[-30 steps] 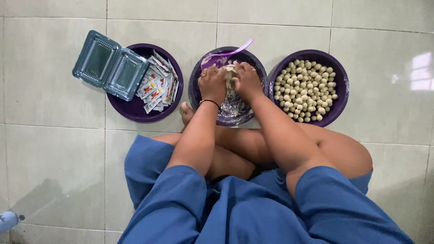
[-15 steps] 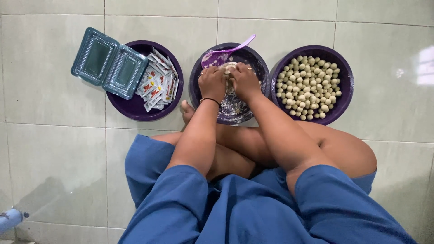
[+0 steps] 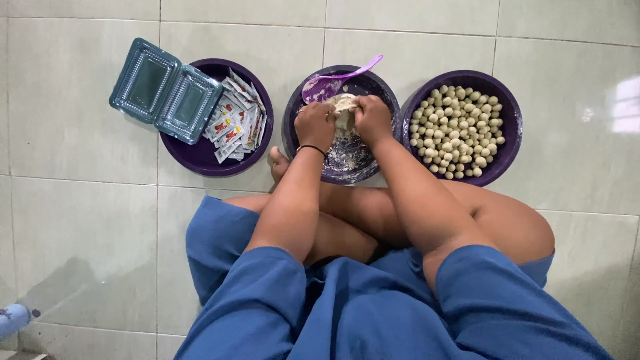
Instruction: Rolling small pieces of dough into uniform balls and placing them into a bowl.
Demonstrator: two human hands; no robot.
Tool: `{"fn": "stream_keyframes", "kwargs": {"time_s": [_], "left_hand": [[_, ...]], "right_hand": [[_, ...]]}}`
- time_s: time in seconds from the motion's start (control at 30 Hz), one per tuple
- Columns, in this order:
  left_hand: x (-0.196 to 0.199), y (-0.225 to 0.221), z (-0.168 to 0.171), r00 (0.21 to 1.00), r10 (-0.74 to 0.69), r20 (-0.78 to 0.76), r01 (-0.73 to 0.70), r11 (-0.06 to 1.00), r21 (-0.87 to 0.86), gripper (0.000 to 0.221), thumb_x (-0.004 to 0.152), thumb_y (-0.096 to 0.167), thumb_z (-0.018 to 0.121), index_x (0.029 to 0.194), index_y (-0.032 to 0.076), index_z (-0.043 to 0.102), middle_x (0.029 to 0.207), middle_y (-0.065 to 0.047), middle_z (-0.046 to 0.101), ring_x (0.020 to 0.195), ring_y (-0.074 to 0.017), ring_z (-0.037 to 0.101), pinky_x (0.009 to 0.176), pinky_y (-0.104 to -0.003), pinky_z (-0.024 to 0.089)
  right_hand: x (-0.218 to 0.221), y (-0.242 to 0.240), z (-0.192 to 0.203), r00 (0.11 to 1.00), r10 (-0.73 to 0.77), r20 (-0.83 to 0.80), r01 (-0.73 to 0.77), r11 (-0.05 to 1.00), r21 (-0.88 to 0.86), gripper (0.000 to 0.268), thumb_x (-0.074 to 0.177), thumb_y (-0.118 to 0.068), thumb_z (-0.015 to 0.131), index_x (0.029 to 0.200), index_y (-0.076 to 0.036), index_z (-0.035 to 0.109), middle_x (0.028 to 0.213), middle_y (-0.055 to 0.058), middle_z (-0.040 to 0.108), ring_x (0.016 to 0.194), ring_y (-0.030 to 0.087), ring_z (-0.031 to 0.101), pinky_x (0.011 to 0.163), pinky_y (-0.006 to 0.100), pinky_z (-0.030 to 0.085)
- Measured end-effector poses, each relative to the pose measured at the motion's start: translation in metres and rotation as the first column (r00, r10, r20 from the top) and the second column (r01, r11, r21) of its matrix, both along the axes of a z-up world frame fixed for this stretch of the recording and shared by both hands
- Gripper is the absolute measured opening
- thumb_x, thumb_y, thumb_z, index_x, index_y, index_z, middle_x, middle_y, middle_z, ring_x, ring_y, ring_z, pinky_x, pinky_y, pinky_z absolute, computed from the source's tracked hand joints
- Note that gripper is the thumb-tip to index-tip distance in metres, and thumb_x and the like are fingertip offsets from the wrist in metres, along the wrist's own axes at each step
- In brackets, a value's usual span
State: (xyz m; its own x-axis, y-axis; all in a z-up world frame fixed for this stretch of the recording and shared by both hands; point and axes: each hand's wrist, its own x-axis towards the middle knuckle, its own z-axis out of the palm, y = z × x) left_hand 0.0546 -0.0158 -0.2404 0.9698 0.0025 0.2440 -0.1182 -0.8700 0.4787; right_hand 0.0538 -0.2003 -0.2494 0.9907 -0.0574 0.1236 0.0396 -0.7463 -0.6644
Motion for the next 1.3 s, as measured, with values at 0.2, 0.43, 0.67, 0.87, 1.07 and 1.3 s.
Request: {"fn": "stream_keyframes", "kwargs": {"time_s": [0.2, 0.43, 0.67, 0.87, 1.07, 1.3], "left_hand": [[-0.002, -0.008, 0.005, 0.996, -0.068, 0.061, 0.059, 0.989, 0.139, 0.012, 0.079, 0.037, 0.071, 0.091, 0.036, 0.073, 0.094, 0.01, 0.059, 0.095, -0.0204, 0.06, 0.076, -0.037, 0.052], [-0.003, -0.015, 0.033, 0.992, -0.079, -0.103, 0.083, 0.996, 0.032, 0.014, 0.086, 0.038, 0.062, 0.091, 0.033, 0.074, 0.092, 0.004, 0.062, 0.093, -0.0245, 0.064, 0.081, -0.04, 0.053], [-0.011, -0.022, 0.071, 0.894, -0.069, -0.442, -0.079, 0.948, -0.309, 0.025, 0.085, 0.037, 0.07, 0.108, 0.033, 0.077, 0.105, 0.002, 0.073, 0.108, -0.025, 0.069, 0.096, -0.038, 0.055], [-0.016, -0.017, 0.067, 0.835, -0.319, -0.447, -0.086, 0.728, -0.68, 0.038, 0.101, 0.032, 0.057, 0.116, 0.001, 0.073, 0.113, -0.022, 0.072, 0.103, -0.0388, 0.066, 0.085, -0.043, 0.053], [-0.075, -0.015, 0.267, 0.709, -0.545, -0.448, -0.308, 0.333, -0.891, 0.076, 0.095, 0.06, 0.037, 0.139, 0.003, 0.06, 0.122, -0.005, 0.06, 0.111, -0.0145, 0.052, 0.095, -0.026, 0.048], [-0.139, 0.009, 0.29, 0.911, -0.239, -0.337, -0.203, 0.453, -0.868, 0.022, 0.093, 0.025, 0.067, 0.076, 0.011, 0.067, 0.064, -0.003, 0.055, 0.065, -0.0105, 0.05, 0.063, -0.028, 0.04]], "right_hand": [[0.0, 0.002, -0.009, 0.987, 0.155, 0.035, -0.141, 0.957, -0.254, 0.026, 0.091, -0.014, 0.058, 0.112, -0.018, 0.074, 0.11, 0.01, 0.066, 0.108, 0.033, 0.065, 0.096, 0.042, 0.052], [-0.001, 0.008, 0.06, 0.955, -0.021, -0.296, 0.104, 0.958, 0.268, 0.016, 0.083, -0.016, 0.07, 0.093, -0.023, 0.08, 0.086, 0.002, 0.074, 0.087, 0.022, 0.073, 0.076, 0.035, 0.058], [-0.01, 0.004, 0.12, 0.803, 0.119, -0.585, 0.476, 0.463, 0.748, 0.037, 0.075, 0.004, 0.057, 0.107, 0.004, 0.074, 0.092, 0.018, 0.074, 0.085, 0.023, 0.077, 0.078, 0.031, 0.064], [-0.03, 0.004, 0.156, 0.894, 0.095, -0.438, 0.353, 0.451, 0.819, 0.031, 0.089, 0.002, 0.069, 0.12, 0.005, 0.071, 0.111, 0.025, 0.072, 0.096, 0.029, 0.075, 0.086, 0.039, 0.065], [-0.057, 0.004, 0.227, 0.987, 0.04, -0.155, 0.053, 0.833, 0.551, 0.023, 0.088, -0.011, 0.083, 0.11, -0.005, 0.078, 0.091, 0.017, 0.076, 0.083, 0.021, 0.075, 0.074, 0.033, 0.062], [-0.112, -0.003, 0.235, 0.96, 0.042, -0.276, 0.249, 0.318, 0.915, 0.034, 0.093, 0.003, 0.069, 0.124, 0.007, 0.056, 0.096, 0.017, 0.07, 0.07, 0.023, 0.074, 0.059, 0.031, 0.068]]}}
